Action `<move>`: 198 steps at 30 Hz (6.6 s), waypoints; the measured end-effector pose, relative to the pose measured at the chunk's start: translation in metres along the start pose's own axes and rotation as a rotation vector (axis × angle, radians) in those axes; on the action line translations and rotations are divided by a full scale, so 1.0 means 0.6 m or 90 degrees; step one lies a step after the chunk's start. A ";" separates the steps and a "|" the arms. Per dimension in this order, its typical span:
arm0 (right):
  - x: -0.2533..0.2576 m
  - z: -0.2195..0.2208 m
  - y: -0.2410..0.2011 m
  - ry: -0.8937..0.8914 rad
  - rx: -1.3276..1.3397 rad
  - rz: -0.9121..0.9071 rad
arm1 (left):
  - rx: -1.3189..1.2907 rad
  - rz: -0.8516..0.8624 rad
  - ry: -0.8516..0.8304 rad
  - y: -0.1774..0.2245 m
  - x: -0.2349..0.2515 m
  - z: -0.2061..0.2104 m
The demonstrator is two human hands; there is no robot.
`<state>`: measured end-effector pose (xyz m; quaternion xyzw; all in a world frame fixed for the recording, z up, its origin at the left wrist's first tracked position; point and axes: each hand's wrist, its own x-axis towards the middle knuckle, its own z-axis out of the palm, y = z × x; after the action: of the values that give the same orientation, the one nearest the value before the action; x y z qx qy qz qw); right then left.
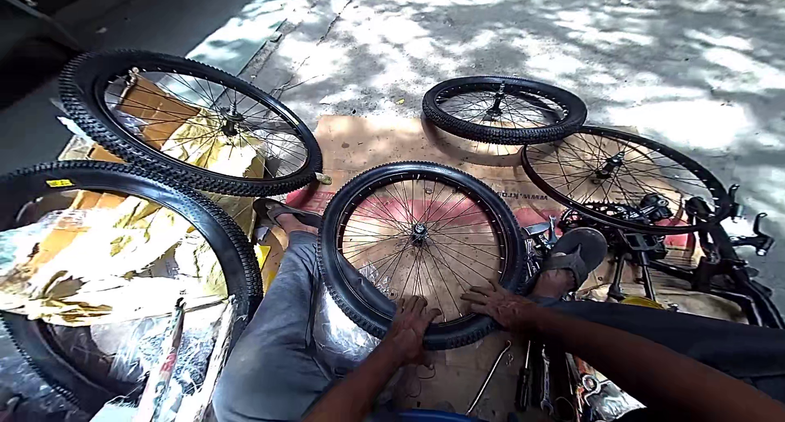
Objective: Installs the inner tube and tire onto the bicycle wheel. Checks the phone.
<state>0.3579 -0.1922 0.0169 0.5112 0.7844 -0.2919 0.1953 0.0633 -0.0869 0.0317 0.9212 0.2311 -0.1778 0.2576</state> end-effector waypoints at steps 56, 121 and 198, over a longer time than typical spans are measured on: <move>0.067 -0.013 -0.072 -0.071 0.017 0.058 | -0.007 -0.073 -0.203 -0.064 0.023 0.012; 0.333 -0.066 -0.273 0.047 0.423 0.175 | -1.367 -0.371 0.381 -0.246 -0.055 0.097; 0.331 -0.077 -0.308 0.013 0.425 0.377 | -1.247 -0.458 0.455 -0.287 -0.028 0.082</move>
<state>0.1086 -0.0822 -0.0206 0.7514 0.4693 -0.4556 0.0872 -0.0500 0.0110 -0.0678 0.1953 0.5879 0.2947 0.7276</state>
